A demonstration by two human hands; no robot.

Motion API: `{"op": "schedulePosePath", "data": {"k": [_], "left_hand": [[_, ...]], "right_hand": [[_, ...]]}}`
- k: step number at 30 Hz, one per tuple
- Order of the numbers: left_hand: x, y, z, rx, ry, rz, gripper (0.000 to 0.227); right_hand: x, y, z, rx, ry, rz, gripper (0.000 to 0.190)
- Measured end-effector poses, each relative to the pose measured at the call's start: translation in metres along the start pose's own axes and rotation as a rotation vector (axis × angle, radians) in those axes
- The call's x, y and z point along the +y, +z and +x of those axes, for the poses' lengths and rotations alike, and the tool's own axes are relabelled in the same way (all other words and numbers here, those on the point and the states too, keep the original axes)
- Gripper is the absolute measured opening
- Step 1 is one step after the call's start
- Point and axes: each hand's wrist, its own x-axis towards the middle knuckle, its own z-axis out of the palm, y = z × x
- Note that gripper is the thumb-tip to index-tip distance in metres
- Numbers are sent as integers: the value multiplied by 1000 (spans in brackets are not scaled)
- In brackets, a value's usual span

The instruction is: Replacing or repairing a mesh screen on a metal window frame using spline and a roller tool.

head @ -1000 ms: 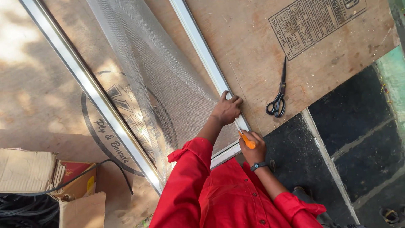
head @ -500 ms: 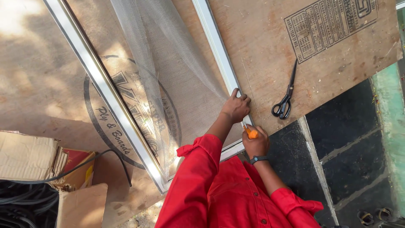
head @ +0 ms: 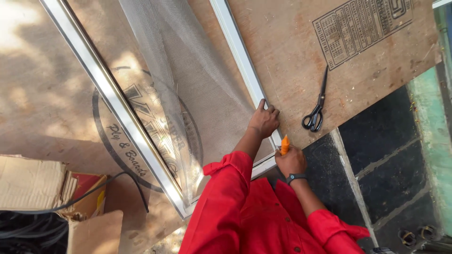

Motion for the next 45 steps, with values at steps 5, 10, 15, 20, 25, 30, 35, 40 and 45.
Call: {"op": "schedulePosePath", "data": {"k": [5, 10, 15, 20, 25, 30, 35, 40, 45], "left_hand": [[8, 12, -1, 19, 13, 107, 21], [-6, -24, -33, 150, 57, 282, 22], [-50, -54, -44, 39, 84, 201, 19], [-51, -44, -19, 69, 13, 115, 17], [-55, -45, -7, 96, -36, 101, 14], [-55, -49, -15, 56, -66, 39, 15], [-55, -47, -12, 116, -79, 7, 14], [-55, -46, -12, 116, -106, -13, 14], [-54, -54, -11, 60, -118, -43, 14]], "right_hand": [[15, 24, -1, 96, -218, -90, 15], [-1, 11, 8, 167, -424, -6, 21], [-8, 9, 17, 187, -450, 98, 23], [-9, 9, 15, 185, -433, 129, 23], [-18, 6, 23, 231, -429, 124, 25], [-33, 2, 25, 205, -462, 124, 25], [-43, 6, 35, 236, -516, 92, 24], [-51, 5, 37, 217, -485, 178, 23], [-45, 4, 39, 201, -411, 316, 22]]}}
